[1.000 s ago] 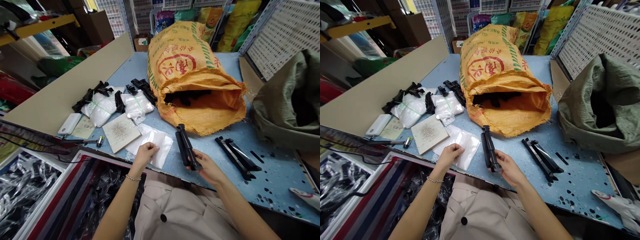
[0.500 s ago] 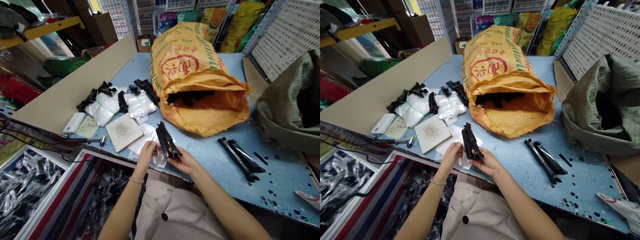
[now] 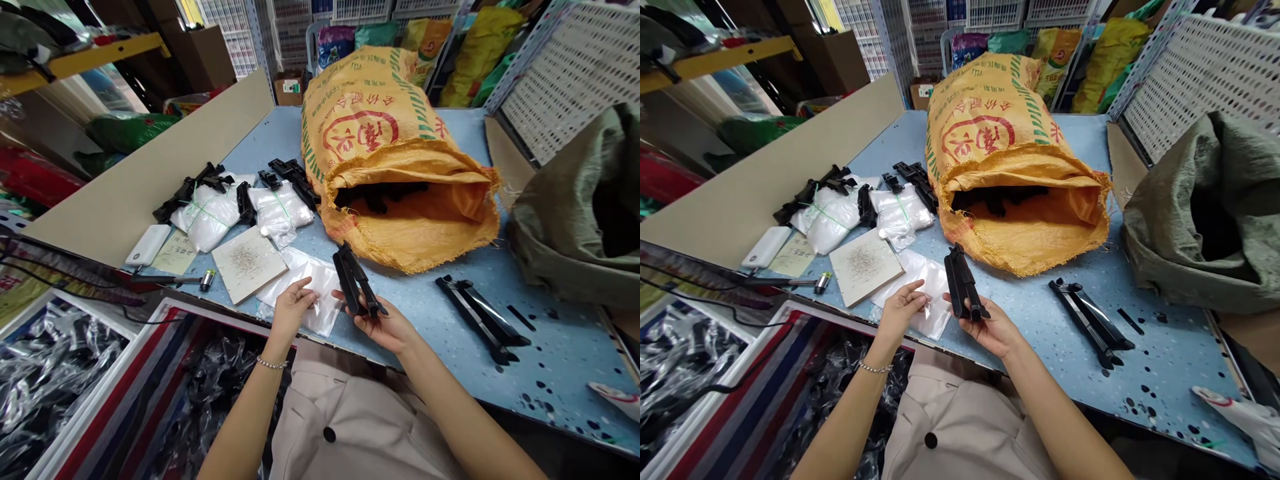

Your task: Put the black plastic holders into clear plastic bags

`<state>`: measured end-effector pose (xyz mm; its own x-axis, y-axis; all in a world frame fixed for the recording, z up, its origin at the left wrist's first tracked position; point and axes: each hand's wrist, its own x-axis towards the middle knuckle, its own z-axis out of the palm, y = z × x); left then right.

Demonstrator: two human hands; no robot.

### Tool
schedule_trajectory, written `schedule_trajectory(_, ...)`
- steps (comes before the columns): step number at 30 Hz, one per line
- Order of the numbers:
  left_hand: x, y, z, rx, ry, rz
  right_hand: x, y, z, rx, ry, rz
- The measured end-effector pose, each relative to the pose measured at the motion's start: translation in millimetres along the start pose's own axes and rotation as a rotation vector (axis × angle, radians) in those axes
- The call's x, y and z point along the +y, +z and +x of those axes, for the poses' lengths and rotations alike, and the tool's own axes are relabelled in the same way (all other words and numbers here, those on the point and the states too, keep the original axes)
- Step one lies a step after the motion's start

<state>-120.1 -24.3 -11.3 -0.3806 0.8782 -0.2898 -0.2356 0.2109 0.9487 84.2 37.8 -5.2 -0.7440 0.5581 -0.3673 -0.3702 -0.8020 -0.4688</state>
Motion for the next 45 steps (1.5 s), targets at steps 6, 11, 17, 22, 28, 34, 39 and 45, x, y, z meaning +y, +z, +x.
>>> schedule_trajectory(6, 4.2, 6.6, -3.9, 0.044, 0.063, 0.016, 4.3, 12.3, 1.2, -0.003, 0.02, -0.112)
schedule_trajectory(11, 6.5, 8.0, -7.5, 0.023, 0.081, 0.04, 15.0, 17.7, 20.5, 0.094, 0.008, -0.107)
schedule_trajectory(17, 15.0, -18.7, -12.9, 0.124, 0.453, 0.561, 6.3, 6.0, 23.6, 0.155, -0.03, -0.144)
schedule_trajectory(22, 20.1, -16.9, -11.8, 0.026, 0.572, 1.079, 2.0, 13.4, 15.2, 0.189, -0.128, -0.325)
schedule_trajectory(28, 19.6, -16.0, -2.1, -0.05, 0.446, 0.848, 9.5, 11.5, -27.1, 0.046, 0.074, -0.27)
schedule_trajectory(34, 22.1, -4.7, -30.6, -0.226, 0.579, 0.923, 27.1, -3.4, -16.9, 0.119, 0.213, -0.16)
schedule_trajectory(39, 20.0, 15.8, -62.2, -0.536, 0.605, 0.837, 33.1, 16.4, 6.2, 0.255, -0.228, -0.753)
schedule_trajectory(45, 32.7, -6.7, -78.5, -0.367, 0.509, 0.778, 36.3, 11.4, 2.6, 0.004, -0.365, -1.166)
